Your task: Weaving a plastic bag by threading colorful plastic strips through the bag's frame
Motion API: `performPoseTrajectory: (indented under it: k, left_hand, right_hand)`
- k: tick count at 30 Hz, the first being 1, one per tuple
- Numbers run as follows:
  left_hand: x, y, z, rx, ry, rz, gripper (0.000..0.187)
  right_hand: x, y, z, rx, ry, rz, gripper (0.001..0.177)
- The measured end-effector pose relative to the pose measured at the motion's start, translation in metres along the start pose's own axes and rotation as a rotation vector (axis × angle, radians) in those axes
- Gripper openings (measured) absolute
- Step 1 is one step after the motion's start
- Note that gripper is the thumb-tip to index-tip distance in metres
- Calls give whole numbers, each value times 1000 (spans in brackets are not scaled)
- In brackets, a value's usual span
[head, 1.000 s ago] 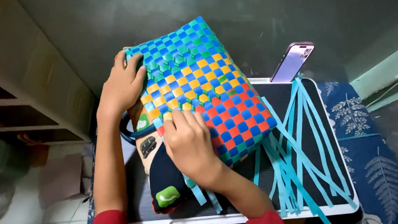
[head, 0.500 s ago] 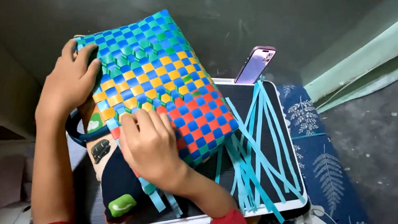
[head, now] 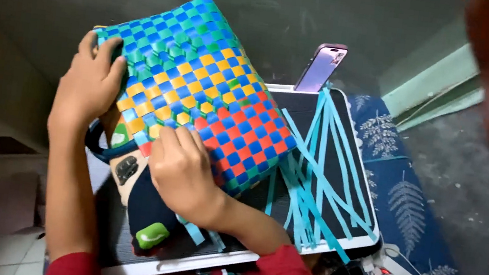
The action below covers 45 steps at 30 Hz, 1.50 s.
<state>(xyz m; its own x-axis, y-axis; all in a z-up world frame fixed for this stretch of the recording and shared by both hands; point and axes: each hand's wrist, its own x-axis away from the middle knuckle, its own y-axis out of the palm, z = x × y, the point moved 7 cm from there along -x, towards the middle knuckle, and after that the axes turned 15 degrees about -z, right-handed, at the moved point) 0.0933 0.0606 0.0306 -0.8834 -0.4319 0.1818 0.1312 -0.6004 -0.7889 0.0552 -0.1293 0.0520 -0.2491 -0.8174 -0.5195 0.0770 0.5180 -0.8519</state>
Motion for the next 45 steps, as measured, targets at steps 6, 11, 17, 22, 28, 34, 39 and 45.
performPoseTrajectory:
  k: [6,11,17,22,28,34,39,45]
  left_hand:
    - [-3,2,2,-11,19,-1,54]
    - [6,0,7,10,-4,-16,55]
    - [2,1,2,-13,40,17,54]
    - [3,-2,8,-12,64,18,55]
    - [2,-1,5,12,-26,-19,53]
    - [-5,1,-6,-31,53,19,49]
    - [-7,7,-12,-50,73,47,50]
    - [-6,-1,-1,-49,142,49,49]
  right_hand:
    - [-3,17,4,52,88,-130,9]
    - [-7,6,-3,118,138,89,31]
    - [-6,-25,2,101,79,60,16]
    - [-7,-29,-4,144,78,120,26]
    - [-4,-2,0,85,42,68,30]
    - [-5,-1,9,113,31,49,15]
    - [4,-12,11,75,-56,24,18]
    - [-3,-28,18,14,-63,24,18]
